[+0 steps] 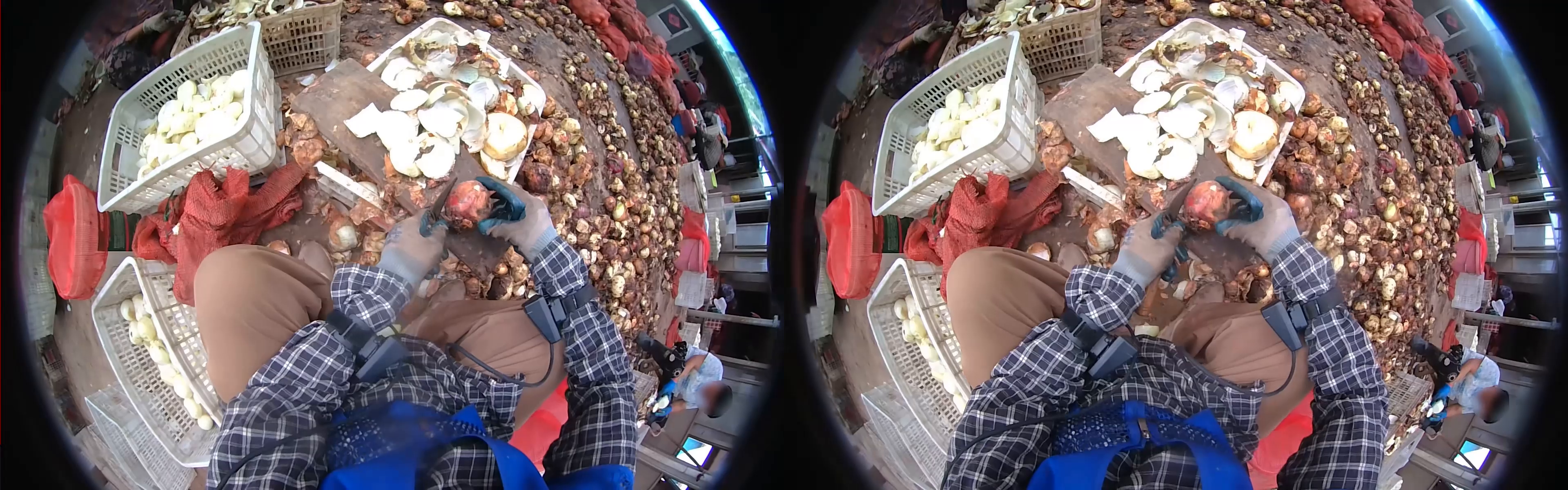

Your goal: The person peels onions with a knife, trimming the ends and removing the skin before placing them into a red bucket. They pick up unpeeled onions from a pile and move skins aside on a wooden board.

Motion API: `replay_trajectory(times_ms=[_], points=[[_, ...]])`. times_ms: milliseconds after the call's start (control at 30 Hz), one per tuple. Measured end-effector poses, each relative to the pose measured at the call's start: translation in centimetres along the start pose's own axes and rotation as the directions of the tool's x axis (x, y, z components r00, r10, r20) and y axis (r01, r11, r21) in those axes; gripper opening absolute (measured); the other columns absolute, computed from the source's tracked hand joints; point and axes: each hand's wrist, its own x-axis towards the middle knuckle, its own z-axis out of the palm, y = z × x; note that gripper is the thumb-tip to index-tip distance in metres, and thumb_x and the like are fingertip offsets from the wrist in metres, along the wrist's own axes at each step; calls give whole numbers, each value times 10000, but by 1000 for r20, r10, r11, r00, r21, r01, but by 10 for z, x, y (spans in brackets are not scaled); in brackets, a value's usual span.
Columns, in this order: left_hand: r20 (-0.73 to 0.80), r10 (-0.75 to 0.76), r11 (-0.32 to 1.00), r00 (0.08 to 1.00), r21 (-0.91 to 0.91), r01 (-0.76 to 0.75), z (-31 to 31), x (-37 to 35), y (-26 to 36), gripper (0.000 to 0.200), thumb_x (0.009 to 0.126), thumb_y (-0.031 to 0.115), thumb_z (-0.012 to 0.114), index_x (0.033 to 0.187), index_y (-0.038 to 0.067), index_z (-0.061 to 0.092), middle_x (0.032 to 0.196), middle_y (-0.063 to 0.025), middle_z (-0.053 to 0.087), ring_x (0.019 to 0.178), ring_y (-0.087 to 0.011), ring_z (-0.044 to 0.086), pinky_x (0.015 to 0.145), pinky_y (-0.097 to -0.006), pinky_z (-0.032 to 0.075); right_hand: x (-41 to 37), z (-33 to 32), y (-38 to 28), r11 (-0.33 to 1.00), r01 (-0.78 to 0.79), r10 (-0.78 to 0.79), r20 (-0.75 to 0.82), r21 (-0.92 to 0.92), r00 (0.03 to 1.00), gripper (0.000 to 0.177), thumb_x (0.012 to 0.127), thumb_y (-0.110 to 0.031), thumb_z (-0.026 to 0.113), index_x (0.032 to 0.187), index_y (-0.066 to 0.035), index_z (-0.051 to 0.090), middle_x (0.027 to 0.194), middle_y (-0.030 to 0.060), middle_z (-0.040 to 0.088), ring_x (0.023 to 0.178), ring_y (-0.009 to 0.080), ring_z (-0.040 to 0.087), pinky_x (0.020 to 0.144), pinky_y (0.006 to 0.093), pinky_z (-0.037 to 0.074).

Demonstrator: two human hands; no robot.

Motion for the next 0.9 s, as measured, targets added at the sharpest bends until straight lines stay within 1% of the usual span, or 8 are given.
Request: replay_trajectory(times_ms=[33, 200, 300, 400, 600, 767, 867, 900], points=[[-23, 51, 999, 998, -18, -51, 1, 1, -4, 320, 885, 222, 583, 1112, -1, 610, 839, -158, 679, 723, -212, 659, 689, -334, 512, 1, 0, -1, 999, -39, 39, 11, 23, 999, 668, 677, 42, 763, 1298, -44, 533, 1183, 63, 625, 967, 106, 602, 879, 254, 511], [-33, 23, 999, 999, -32, -24, 9, 30, -41, 417, 856, 301, 602, 1164, 19, 605, 928, -220, 670, 887, -314, 655, 820, -382, 493, 4, 3, -3, 986, -138, 137, 19, 91, 990, 648, 705, 35, 748, 1308, -51, 527, 1212, 79, 610, 977, 111, 598, 865, 264, 518], [0, 0, 997, 1000, -71, 0, 5, 24, -30, 431, 856, 314, 604, 1172, 21, 602, 970, -229, 663, 937, -325, 643, 847, -386, 482, 6, 7, 10, 983, 8, -4, -22, 184, 1000, 702, 659, -20, 795, 1309, -79, 536, 1216, 83, 604, 988, 113, 594, 896, 259, 494], [-61, 53, 998, 997, -31, -55, 8, 27, -30, 439, 846, 318, 621, 1171, 23, 604, 981, -223, 664, 942, -322, 643, 845, -388, 483, 5, 8, 6, 965, 18, -36, -62, -263, 997, 721, 660, -55, 813, 1318, -71, 519, 1217, 115, 589, 1039, 187, 598, 925, 287, 491], [-157, 224, 969, 962, 142, -203, 4, 14, 3, 464, 796, 313, 688, 1160, 34, 617, 978, -211, 670, 935, -310, 646, 847, -387, 490, 6, 5, -13, 784, 103, -166, -47, -612, 985, 765, 629, -177, 833, 1317, -97, 509, 1272, 196, 512, 1145, 341, 541, 959, 387, 471], [-186, 186, 982, 965, 66, -177, 4, 32, -3, 346, 783, 207, 705, 1053, -2, 650, 777, -121, 675, 633, -178, 638, 624, -319, 523, 8, 7, -15, 937, 143, -128, 70, -318, 989, 692, 694, -77, 794, 1323, -155, 515, 1310, 140, 483, 1167, 288, 528, 996, 356, 464], [-368, 395, 890, 842, 381, -252, 7, 39, -19, 307, 792, 183, 698, 1035, 0, 651, 743, -112, 672, 605, -178, 635, 592, -320, 518, 7, 8, -19, 923, 81, -79, 21, -375, 997, 662, 713, -93, 782, 1318, -177, 528, 1278, 133, 526, 1167, 263, 537, 984, 355, 465], [-354, 243, 954, 903, 255, -157, 0, 35, -14, 315, 797, 221, 691, 1035, 18, 652, 796, -128, 677, 690, -214, 645, 666, -340, 512, 8, 7, -18, 914, 54, -58, 3, -401, 998, 655, 720, -91, 775, 1320, -178, 527, 1263, 134, 540, 1161, 257, 543, 981, 353, 465]])
